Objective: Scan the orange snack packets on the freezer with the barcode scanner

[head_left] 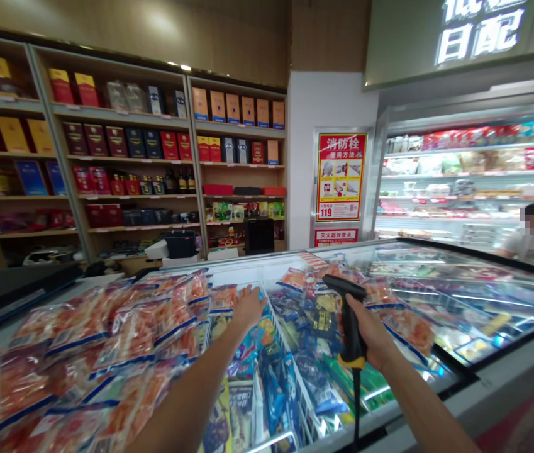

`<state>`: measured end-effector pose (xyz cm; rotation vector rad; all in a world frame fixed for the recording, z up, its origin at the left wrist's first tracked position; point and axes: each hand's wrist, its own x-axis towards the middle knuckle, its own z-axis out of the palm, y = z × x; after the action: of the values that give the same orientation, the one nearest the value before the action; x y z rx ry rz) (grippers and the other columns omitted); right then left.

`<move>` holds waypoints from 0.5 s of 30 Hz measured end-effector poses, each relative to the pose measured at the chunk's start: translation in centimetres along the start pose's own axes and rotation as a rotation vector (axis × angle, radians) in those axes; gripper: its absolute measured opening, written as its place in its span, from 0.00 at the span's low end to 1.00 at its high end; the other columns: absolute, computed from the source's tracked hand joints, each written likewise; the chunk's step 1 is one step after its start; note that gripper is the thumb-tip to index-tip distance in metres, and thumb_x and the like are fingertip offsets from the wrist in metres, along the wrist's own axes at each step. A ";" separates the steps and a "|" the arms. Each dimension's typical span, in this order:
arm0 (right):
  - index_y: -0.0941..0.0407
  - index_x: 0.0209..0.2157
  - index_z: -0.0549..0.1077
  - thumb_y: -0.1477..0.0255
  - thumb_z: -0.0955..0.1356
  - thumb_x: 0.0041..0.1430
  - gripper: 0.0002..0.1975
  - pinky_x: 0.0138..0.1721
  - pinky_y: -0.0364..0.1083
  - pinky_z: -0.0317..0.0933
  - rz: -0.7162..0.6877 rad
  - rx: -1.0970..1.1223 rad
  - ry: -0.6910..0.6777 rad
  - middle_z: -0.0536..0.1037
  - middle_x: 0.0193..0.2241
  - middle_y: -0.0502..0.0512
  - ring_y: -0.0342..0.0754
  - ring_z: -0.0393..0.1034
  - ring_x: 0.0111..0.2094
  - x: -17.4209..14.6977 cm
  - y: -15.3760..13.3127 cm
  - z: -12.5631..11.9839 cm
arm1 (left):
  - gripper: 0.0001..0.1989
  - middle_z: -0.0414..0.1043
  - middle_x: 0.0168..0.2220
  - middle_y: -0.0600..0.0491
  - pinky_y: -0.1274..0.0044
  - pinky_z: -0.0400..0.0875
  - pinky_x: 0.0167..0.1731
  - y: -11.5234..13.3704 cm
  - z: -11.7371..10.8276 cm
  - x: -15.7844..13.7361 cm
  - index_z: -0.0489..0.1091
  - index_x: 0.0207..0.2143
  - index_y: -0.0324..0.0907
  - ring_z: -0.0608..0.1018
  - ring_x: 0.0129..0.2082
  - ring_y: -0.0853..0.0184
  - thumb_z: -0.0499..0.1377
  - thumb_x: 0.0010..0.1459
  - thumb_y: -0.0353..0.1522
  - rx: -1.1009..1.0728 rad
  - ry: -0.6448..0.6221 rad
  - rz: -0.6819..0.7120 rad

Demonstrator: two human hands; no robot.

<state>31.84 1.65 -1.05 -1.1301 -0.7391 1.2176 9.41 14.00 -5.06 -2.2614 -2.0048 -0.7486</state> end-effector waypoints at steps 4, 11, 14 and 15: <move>0.58 0.24 0.65 0.59 0.64 0.44 0.15 0.13 0.41 0.58 0.013 0.012 -0.009 0.68 0.15 0.49 0.40 0.61 0.14 1.2 0.0 -0.4 | 0.19 0.61 0.47 0.48 0.64 0.62 0.41 3.5 3.1 4.1 0.59 0.47 0.40 0.67 0.43 0.63 0.50 0.53 0.37 -0.119 -0.041 -0.055; 0.58 0.23 0.64 0.59 0.63 0.45 0.15 0.13 0.40 0.58 0.084 -0.016 0.005 0.69 0.15 0.49 0.40 0.61 0.13 6.0 -0.2 0.5 | 0.18 0.62 0.46 0.48 0.65 0.64 0.39 6.5 7.9 10.3 0.59 0.46 0.40 0.69 0.41 0.64 0.51 0.53 0.35 -0.299 -0.103 -0.245; 0.58 0.23 0.65 0.59 0.64 0.45 0.15 0.13 0.40 0.58 0.089 -0.018 -0.024 0.69 0.14 0.49 0.40 0.62 0.14 7.1 0.3 1.6 | 0.16 0.64 0.44 0.49 0.67 0.66 0.37 6.0 8.4 11.2 0.60 0.45 0.39 0.70 0.40 0.65 0.51 0.52 0.34 -0.366 -0.157 -0.314; 0.58 0.23 0.65 0.58 0.64 0.45 0.15 0.14 0.40 0.58 0.090 -0.010 -0.049 0.69 0.14 0.49 0.41 0.62 0.14 7.1 0.5 2.1 | 0.16 0.64 0.43 0.49 0.68 0.66 0.36 5.6 8.3 11.2 0.61 0.44 0.39 0.70 0.39 0.65 0.52 0.52 0.34 -0.387 -0.168 -0.336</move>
<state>31.46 9.06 -1.81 -1.1557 -0.7387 1.3227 18.00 26.17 -6.66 -2.2605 -2.5565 -1.0908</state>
